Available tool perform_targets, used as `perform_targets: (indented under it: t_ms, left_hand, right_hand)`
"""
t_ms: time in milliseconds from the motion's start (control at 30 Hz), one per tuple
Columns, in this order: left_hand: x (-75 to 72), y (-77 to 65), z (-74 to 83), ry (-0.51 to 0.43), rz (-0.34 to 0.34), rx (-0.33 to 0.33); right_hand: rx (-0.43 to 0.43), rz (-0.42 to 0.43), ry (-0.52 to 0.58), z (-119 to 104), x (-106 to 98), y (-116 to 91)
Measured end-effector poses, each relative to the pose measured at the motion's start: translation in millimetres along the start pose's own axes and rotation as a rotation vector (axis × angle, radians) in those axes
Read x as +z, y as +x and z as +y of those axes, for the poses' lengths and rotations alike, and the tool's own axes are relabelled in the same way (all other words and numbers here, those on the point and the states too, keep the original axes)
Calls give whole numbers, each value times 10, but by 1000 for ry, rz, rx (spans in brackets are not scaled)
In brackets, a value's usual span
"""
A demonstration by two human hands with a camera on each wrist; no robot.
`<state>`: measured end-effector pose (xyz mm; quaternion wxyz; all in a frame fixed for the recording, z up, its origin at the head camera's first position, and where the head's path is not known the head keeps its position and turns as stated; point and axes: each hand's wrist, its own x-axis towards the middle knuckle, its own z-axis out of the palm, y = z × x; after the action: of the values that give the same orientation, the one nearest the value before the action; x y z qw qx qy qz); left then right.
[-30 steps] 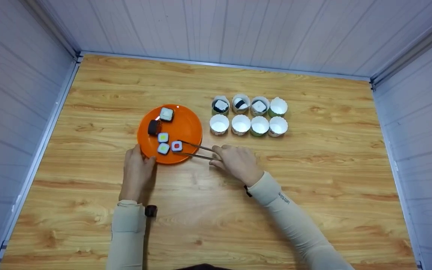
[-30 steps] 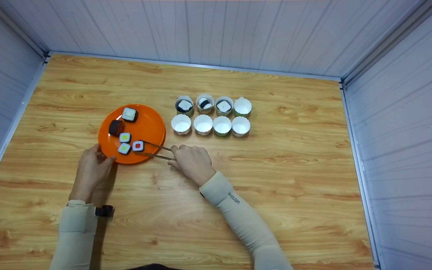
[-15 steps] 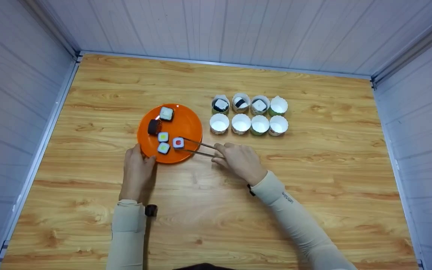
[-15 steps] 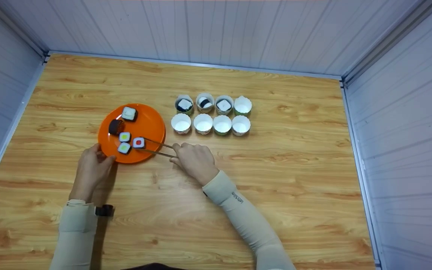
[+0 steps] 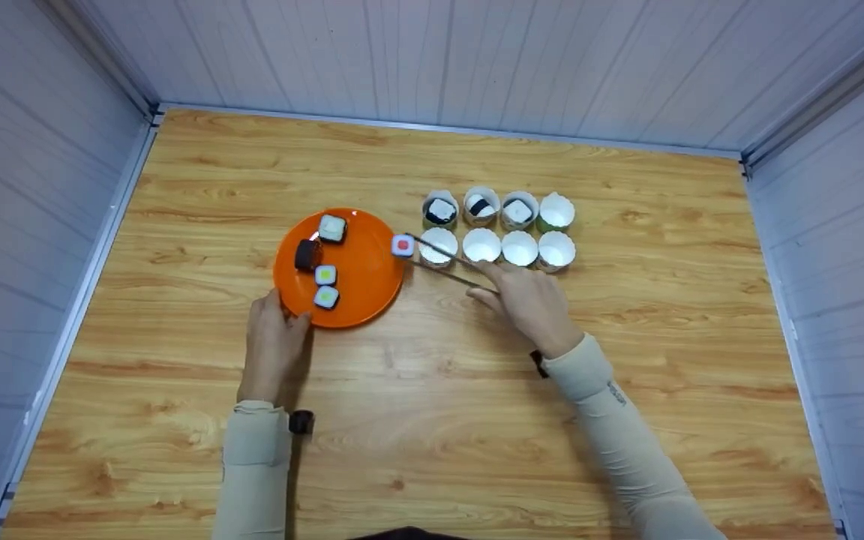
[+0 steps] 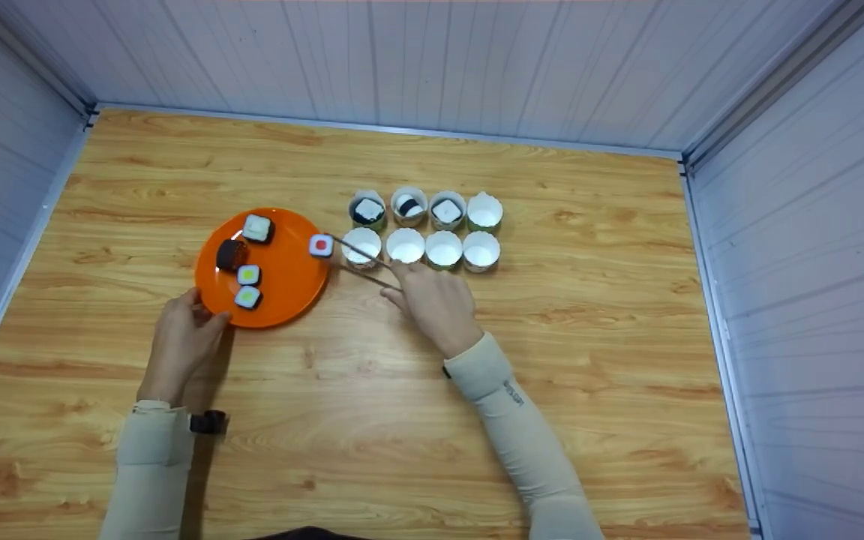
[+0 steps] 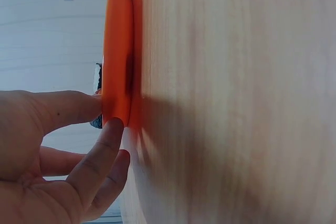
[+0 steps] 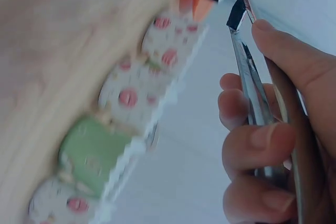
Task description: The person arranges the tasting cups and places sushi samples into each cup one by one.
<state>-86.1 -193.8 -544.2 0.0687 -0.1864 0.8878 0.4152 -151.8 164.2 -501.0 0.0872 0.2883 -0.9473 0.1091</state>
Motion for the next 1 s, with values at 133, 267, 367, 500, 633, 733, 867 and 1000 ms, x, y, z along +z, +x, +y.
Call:
perform_targets:
  t_ms: [133, 267, 367, 500, 633, 733, 867, 1000]
  left_hand:
    - [1, 6, 11, 8, -13, -14]
    - [3, 14, 11, 12, -15, -24]
    - [2, 8, -4, 13, 1, 8]
    - [1, -1, -35, 10, 24, 77]
    - [-3, -3, -39, 4, 22, 84]
    - [-6, -4, -26, 4, 20, 63]
    - [-3, -6, -10, -6, 13, 36]
    - [-3, -7, -12, -16, 9, 36]
  right_hand:
    - [49, 6, 16, 173, -89, -40]
    - [102, 14, 32, 335, -177, -84]
    - [149, 9, 29, 450, -246, -126]
    - [212, 8, 24, 607, -326, -193]
    - [277, 8, 27, 779, -372, -268]
    - [323, 13, 28, 915, -400, -339]
    - [379, 28, 13, 1077, -447, -436]
    - [421, 23, -5, 1195, -487, -519]
